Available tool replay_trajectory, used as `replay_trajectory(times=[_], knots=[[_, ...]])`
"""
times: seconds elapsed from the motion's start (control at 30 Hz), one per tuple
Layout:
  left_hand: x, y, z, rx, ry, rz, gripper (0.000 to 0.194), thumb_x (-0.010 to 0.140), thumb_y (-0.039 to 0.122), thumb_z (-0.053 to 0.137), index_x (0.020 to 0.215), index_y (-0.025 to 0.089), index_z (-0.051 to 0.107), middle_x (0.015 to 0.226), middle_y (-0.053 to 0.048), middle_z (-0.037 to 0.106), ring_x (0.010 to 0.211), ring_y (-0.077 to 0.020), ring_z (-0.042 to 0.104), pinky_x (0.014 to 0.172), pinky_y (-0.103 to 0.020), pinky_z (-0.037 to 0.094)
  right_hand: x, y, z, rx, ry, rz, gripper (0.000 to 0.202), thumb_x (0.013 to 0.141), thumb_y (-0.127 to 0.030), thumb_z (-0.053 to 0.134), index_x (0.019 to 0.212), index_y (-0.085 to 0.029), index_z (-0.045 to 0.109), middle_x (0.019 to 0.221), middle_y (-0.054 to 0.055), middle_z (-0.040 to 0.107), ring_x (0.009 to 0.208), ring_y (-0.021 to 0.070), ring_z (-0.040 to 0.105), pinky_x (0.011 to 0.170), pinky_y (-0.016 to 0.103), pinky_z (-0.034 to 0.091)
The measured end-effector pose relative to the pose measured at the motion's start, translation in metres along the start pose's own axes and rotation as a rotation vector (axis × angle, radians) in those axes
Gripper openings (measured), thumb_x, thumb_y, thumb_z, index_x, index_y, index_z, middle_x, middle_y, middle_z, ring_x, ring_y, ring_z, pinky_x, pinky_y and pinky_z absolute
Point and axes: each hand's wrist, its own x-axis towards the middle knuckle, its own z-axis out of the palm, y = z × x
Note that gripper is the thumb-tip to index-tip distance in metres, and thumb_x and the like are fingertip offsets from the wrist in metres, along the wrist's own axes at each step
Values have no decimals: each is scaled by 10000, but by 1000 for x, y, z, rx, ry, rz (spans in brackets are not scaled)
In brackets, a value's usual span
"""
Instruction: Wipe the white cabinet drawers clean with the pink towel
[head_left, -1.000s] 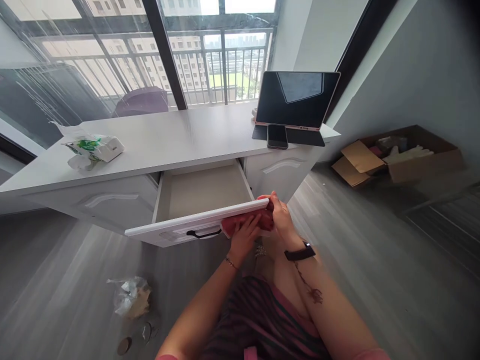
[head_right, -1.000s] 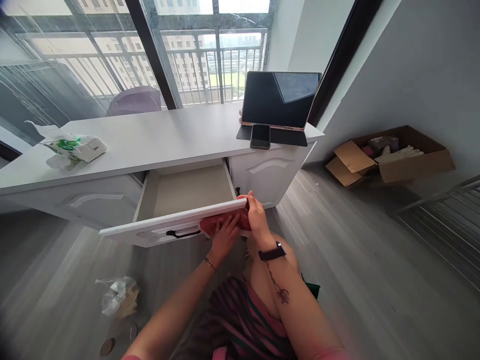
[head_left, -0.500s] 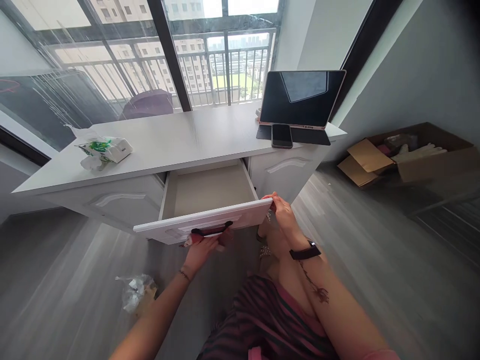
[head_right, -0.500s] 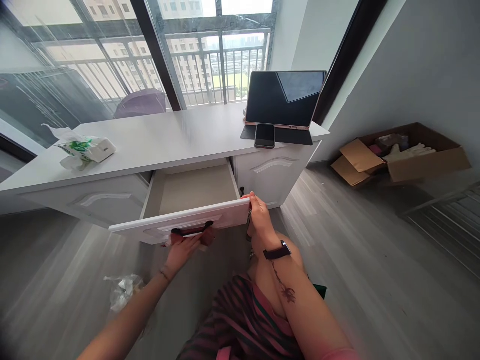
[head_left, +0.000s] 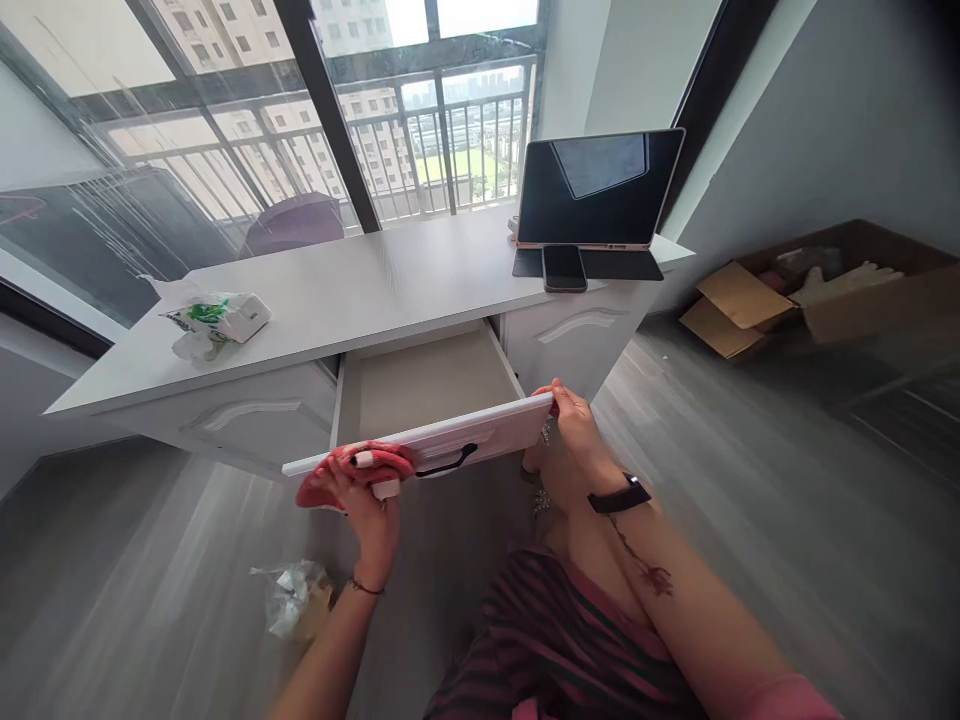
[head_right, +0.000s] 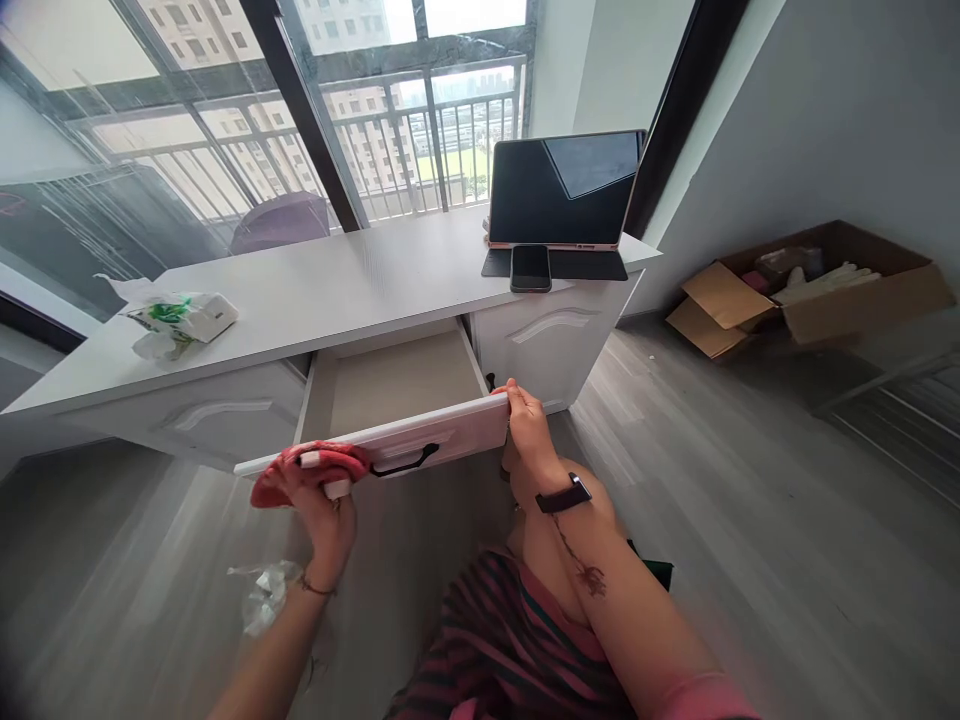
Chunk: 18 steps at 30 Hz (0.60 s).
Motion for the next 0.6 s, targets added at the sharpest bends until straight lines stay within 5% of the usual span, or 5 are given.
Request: replay_trajectory(times=[0.1, 0.17, 0.37, 0.5, 0.6], knots=[[-4, 49, 25, -51, -178, 168, 299, 761, 66, 495, 1035, 120, 600, 1549, -203, 234, 1444, -349, -16, 1147, -591, 77, 1, 0, 1, -7, -2, -7, 501, 830, -629, 450, 738, -176, 644, 723, 15, 573, 702, 151, 485, 680, 278, 397], [-8, 77, 39, -56, -273, 267, 280, 743, 2, 449, 927, 138, 611, 1496, -200, 357, 1443, -332, 0, 1134, -618, 92, 2, -1, 1, -19, -3, -7, 503, 827, -637, 444, 742, -181, 636, 715, 13, 574, 688, 151, 487, 668, 276, 402], [-5, 140, 58, -50, -434, 361, 372, 770, -49, 355, 964, 153, 600, 1511, -143, 341, 1444, -285, 31, 1115, -638, 137, 3, -6, 3, 6, -3, 29, 498, 797, -661, 464, 758, -185, 605, 686, 5, 578, 656, 151, 501, 648, 276, 420], [4, 155, 59, -55, -531, 448, 380, 801, -26, 350, 1000, 178, 600, 1534, -73, 301, 1448, -251, 102, 1133, -599, 140, 1, -10, 3, 2, -12, 45, 477, 802, -646, 468, 778, -190, 605, 666, -6, 572, 629, 152, 497, 641, 281, 425], [7, 144, 53, -17, -558, 474, 384, 809, -20, 346, 1001, 190, 605, 1518, -64, 337, 1439, -243, 176, 1136, -592, 139, 1, -10, 2, -3, -23, 39, 475, 818, -640, 455, 776, -191, 603, 681, -2, 575, 650, 152, 501, 653, 279, 423]])
